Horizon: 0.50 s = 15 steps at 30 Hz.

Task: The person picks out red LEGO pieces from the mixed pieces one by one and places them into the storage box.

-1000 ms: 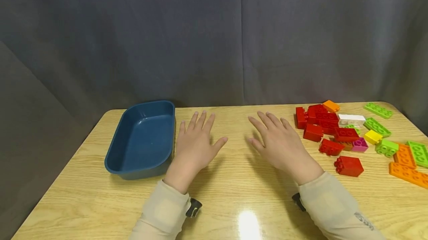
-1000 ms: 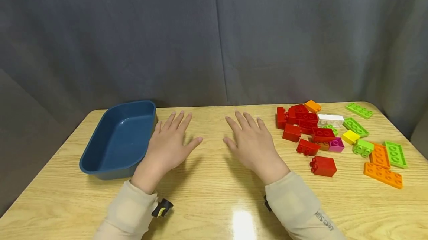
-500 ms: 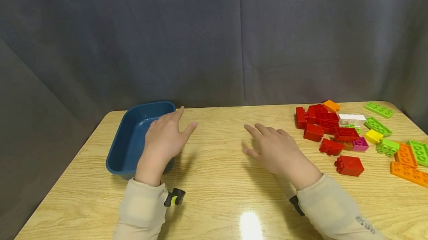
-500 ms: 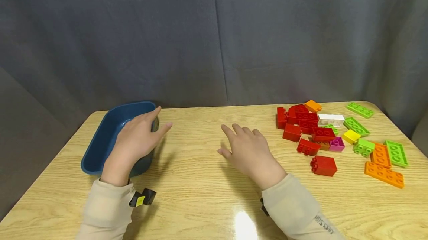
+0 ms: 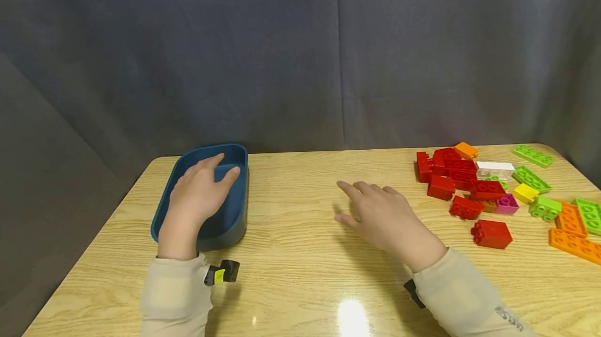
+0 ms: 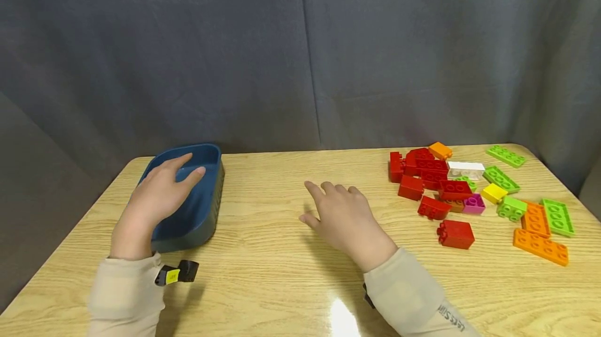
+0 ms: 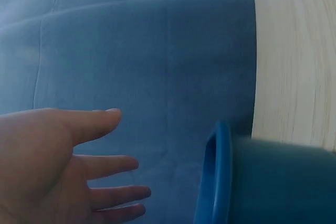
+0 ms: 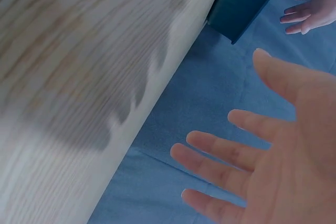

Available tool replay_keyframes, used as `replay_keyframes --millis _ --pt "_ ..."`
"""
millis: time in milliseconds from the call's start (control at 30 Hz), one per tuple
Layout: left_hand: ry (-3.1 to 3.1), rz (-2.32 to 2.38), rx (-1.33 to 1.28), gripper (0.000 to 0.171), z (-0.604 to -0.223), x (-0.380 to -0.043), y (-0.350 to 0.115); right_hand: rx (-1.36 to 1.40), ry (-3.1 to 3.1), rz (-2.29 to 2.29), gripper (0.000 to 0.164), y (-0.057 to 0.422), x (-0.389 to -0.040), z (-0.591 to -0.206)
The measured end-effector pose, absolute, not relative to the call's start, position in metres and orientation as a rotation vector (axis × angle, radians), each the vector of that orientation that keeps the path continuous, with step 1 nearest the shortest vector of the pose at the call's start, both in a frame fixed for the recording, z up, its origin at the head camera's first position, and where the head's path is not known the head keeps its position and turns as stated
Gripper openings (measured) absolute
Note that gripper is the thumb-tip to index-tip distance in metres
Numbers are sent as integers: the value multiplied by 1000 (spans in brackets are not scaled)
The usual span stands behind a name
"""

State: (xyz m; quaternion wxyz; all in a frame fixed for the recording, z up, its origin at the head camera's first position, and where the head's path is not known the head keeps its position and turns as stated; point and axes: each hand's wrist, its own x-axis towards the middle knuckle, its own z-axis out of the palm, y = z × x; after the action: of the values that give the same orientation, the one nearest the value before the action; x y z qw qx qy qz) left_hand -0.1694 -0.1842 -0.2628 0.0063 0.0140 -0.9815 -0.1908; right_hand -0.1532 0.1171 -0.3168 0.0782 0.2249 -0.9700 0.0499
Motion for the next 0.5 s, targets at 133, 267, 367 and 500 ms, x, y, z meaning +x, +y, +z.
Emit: replay_keyframes --millis 133,267,367,500 --pt "-3074 -642 88 73 -264 -170 -197 679 -2900 147 67 116 -153 -317" --pt "-3058 -654 135 79 -266 -171 -210 685 -2891 139 67 115 -153 -318" --pt "-3055 -658 205 85 -268 -171 -220 689 -2887 129 66 114 -153 -319" --pt "-3125 -632 325 89 -274 -171 -229 695 -2883 110 62 114 -153 -321"
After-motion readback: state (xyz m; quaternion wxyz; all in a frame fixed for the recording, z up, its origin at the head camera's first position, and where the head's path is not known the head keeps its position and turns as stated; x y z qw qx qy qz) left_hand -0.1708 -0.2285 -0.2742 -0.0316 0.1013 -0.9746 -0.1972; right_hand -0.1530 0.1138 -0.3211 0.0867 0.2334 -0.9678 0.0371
